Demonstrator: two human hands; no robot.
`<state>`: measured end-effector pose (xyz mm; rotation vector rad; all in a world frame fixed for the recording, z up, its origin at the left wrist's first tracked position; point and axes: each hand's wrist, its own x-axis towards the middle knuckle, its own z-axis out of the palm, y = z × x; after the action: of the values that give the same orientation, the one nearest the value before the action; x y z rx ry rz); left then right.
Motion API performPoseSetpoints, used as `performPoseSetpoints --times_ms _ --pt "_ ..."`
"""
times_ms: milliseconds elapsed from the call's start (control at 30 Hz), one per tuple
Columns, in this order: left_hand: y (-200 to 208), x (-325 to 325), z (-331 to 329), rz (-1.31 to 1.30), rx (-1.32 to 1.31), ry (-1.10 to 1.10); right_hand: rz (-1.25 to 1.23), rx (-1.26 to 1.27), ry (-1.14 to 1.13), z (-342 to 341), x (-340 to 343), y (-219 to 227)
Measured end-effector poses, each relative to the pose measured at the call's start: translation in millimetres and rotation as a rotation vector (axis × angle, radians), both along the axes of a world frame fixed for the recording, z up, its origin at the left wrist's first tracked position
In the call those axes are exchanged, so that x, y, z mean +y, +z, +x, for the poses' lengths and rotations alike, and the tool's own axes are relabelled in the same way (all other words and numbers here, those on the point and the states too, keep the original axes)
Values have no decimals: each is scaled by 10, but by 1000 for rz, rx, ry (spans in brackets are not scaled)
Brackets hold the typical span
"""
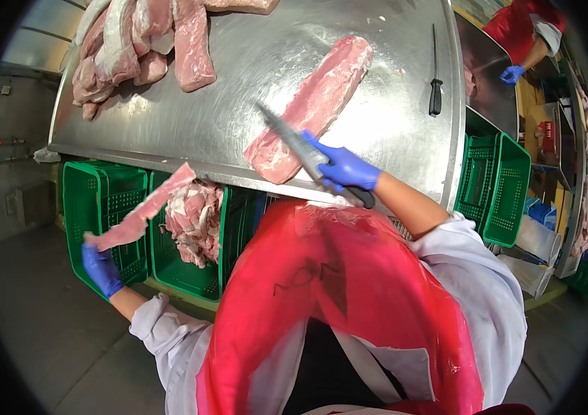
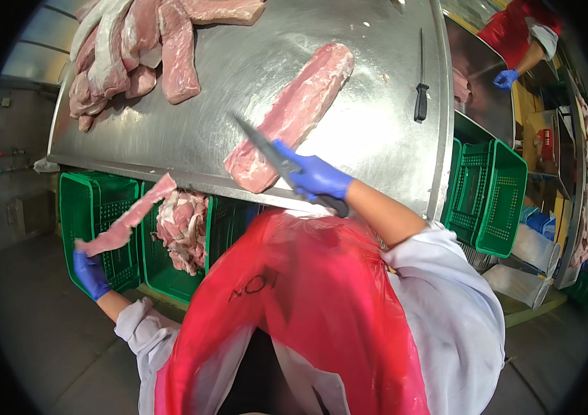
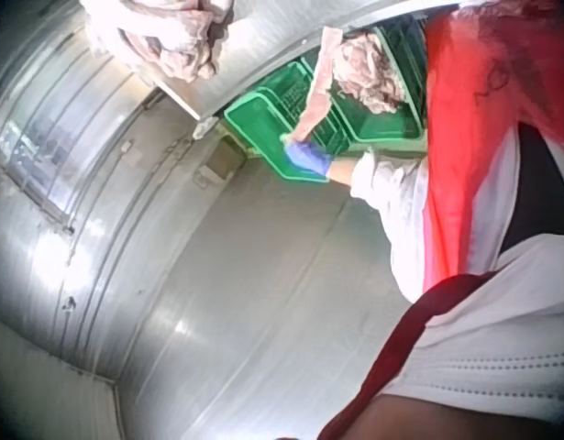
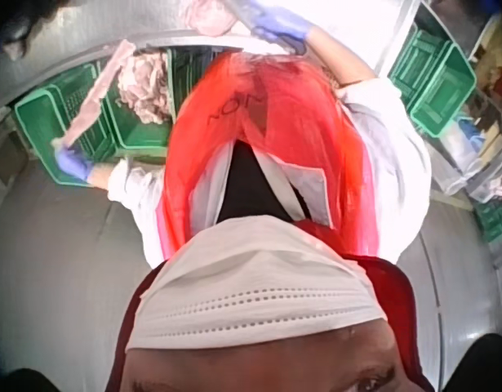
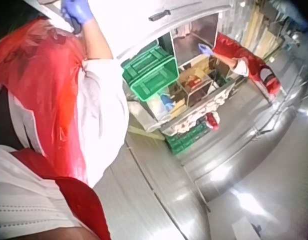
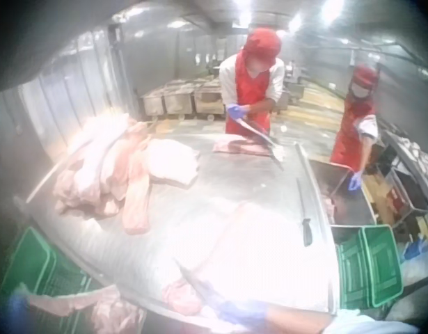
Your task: The person trims fat and connective tissue from large cuts of raw meat using a knife. They repeatedly lift and reposition the meat, slice off fat layers, and place the trimmed pieces into green crates on the stainless steel table.
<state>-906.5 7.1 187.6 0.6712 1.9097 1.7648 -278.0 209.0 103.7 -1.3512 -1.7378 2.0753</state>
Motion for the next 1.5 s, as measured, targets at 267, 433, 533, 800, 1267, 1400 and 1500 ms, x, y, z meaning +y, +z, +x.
performPoseSetpoints --times_ms 267,433,533,800,1267,1400,1500 --pt "-1890 1674 2289 -286 742 -579 184 -62 -529 1222 -252 -331" --pt "-2356 2237 3624 -676 733 -1177 195 -14 -690 1706 -718 -185" --pt "-1765 2126 4231 -823 574 -1805 154 73 -885 2004 -1110 -427" --pt "-1388 4180 5473 228 1484 -1762 225 132 -1191 2233 -1714 -321" --pt "-1862 3349 5032 -289 1304 -1079 406 335 -905 1408 336 -938" --pt "-1874 2906 4550 -213 1062 -1247 253 116 -852 1372 857 -1097" --pt "-1905 2437 4676 -178 995 -1101 285 -25 -738 1394 1036 -913"
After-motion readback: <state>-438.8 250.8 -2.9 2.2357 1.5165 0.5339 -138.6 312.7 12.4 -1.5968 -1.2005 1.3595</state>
